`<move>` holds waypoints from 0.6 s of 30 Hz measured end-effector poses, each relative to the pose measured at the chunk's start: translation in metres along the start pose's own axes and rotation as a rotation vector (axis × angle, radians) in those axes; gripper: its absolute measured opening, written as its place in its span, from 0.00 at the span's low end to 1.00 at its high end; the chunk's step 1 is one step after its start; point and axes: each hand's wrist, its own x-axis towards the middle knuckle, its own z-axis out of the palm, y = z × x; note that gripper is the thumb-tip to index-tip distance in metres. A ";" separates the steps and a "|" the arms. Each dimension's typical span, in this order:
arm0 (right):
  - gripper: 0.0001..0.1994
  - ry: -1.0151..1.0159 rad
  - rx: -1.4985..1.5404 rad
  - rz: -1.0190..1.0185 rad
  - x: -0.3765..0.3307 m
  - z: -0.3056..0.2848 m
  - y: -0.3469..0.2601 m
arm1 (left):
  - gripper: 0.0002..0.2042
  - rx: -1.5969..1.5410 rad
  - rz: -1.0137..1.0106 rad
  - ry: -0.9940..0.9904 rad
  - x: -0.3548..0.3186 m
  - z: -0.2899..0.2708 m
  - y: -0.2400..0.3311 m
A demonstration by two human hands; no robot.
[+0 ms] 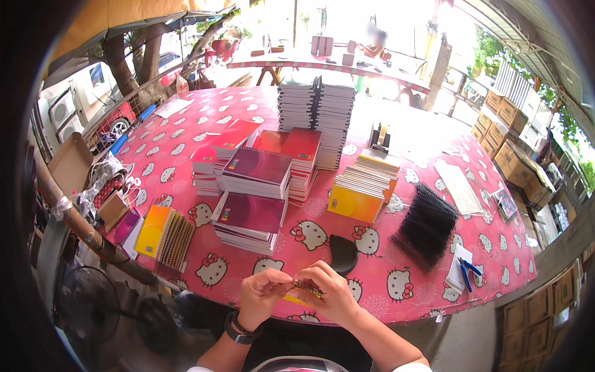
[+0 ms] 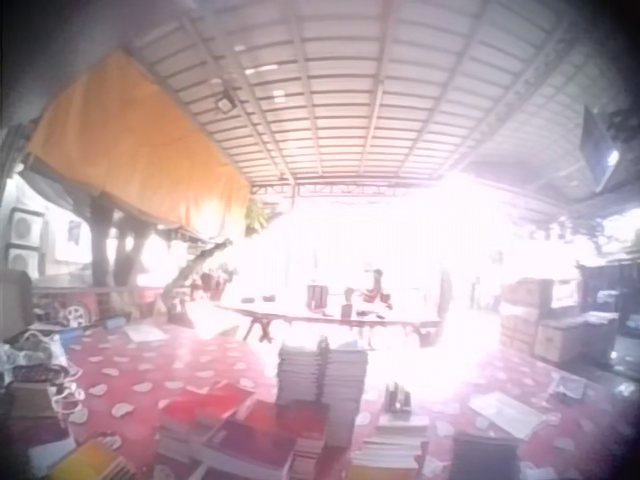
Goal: The person inserts a spiral binding through the punched holes of a notebook cover and pages by hand, then crimps the ends of the wire.
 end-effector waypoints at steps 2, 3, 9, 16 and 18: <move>0.11 -0.022 0.002 0.003 0.001 0.000 -0.001 | 0.06 0.082 0.065 0.005 -0.002 0.002 0.003; 0.11 -0.029 -0.015 -0.013 0.001 0.000 -0.001 | 0.06 0.087 0.098 0.011 -0.003 0.004 0.004; 0.08 -0.031 -0.099 -0.018 -0.002 0.000 -0.005 | 0.06 0.159 0.164 0.036 -0.003 0.007 0.007; 0.04 0.044 -0.075 -0.031 0.006 0.013 -0.021 | 0.14 0.332 0.215 0.259 -0.011 0.008 0.011; 0.07 0.161 0.042 0.115 -0.003 0.010 -0.015 | 0.15 0.024 0.057 0.287 -0.019 0.017 0.000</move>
